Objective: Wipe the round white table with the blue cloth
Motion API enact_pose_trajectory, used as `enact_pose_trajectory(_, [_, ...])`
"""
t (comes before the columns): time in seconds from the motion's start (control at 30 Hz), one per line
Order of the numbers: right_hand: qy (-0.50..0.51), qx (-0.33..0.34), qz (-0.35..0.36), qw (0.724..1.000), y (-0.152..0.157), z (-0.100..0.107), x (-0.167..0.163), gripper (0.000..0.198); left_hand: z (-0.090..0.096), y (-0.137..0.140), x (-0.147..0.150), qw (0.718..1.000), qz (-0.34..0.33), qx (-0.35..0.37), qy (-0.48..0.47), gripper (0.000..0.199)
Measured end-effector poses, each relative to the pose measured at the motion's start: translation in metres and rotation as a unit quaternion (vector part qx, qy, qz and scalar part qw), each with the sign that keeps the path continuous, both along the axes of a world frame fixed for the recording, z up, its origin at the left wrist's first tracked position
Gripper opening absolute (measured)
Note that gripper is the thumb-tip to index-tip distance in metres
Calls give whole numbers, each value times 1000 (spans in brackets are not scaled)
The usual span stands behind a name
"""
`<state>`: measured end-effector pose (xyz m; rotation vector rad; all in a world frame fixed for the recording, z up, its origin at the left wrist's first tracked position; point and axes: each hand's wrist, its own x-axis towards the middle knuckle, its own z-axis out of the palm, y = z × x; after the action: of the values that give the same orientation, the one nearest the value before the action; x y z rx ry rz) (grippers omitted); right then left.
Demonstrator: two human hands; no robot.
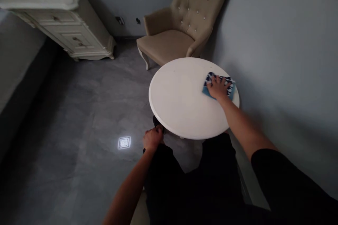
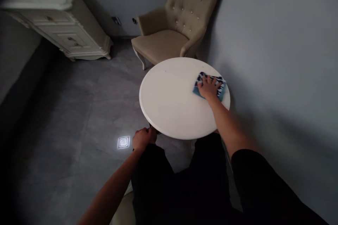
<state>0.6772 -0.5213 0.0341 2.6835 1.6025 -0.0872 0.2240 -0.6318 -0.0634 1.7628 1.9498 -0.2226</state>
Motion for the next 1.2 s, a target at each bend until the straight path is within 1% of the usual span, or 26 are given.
enact_pose_trajectory(0.07, [18,15,83,996,32,1,-73,80,0,0,-4,1000,4,-1,3,61])
enact_pose_trajectory(0.13, [50,16,169,984,59,2,-154,80,0,0,-8,1000,7,-3,8,60])
enact_pose_trajectory(0.17, [68,18,211,975,69,3,-194,82,-1,0,-10,1000,10,-4,11,60])
enact_pose_trajectory(0.23, [84,31,265,960,82,3,-265,82,-3,1,-12,1000,20,-7,22,58])
enact_pose_trajectory(0.3, [93,40,303,948,87,2,-315,77,-6,3,-13,999,31,-11,30,57])
enact_pose_trajectory(0.33, [100,42,317,942,88,0,-330,76,-7,4,-13,999,34,-12,31,57])
enact_pose_trajectory(0.37, [108,43,330,937,88,-1,-337,76,-8,5,-13,999,35,-14,32,58])
enact_pose_trajectory(0.4, [116,42,342,932,89,-3,-337,77,-8,6,-12,999,36,-15,34,59])
enact_pose_trajectory(0.43, [123,39,349,928,89,-3,-328,79,-9,7,-10,999,36,-16,38,59])
enact_pose_trajectory(0.5, [126,36,338,932,89,-2,-290,82,-8,9,-6,998,32,-18,48,60])
enact_pose_trajectory(0.57, [122,38,299,946,85,2,-230,83,-7,9,-1,998,26,-18,53,60])
enact_pose_trajectory(0.63, [116,35,244,962,74,9,-157,83,-6,8,3,998,20,-18,49,60])
enact_pose_trajectory(0.7, [103,27,191,976,54,17,-81,82,-7,6,5,999,18,-14,43,61])
enact_pose_trajectory(0.77, [81,19,126,988,27,22,-9,80,-9,4,5,999,19,-13,35,62])
enact_pose_trajectory(0.83, [52,3,58,997,1,22,50,77,-10,1,3,999,17,-12,27,61])
enact_pose_trajectory(0.9, [37,-7,15,999,-17,17,91,78,-11,0,-1,1000,13,-11,18,60])
enact_pose_trajectory(0.93, [36,-9,-3,999,-21,14,102,79,-11,-1,-3,1000,13,-9,14,60])
enact_pose_trajectory(0.97, [36,-10,-21,999,-20,12,106,80,-11,-1,-4,1000,14,-7,10,61])
enact_pose_trajectory(1.0, [37,-8,-37,999,-15,9,104,81,-11,-1,-6,1000,16,-7,7,61])
enact_pose_trajectory(1.03, [37,-5,-47,998,-6,7,94,82,-10,-1,-7,1000,18,-8,7,61])
enact_pose_trajectory(1.1, [38,6,-30,999,21,5,53,82,-8,0,-8,1000,20,-11,7,59])
enact_pose_trajectory(1.13, [42,10,-1,999,38,5,23,81,-6,1,-8,1000,19,-11,9,58])
enact_pose_trajectory(1.2, [61,16,87,994,72,7,-49,80,-3,3,-8,1000,15,-14,11,57])
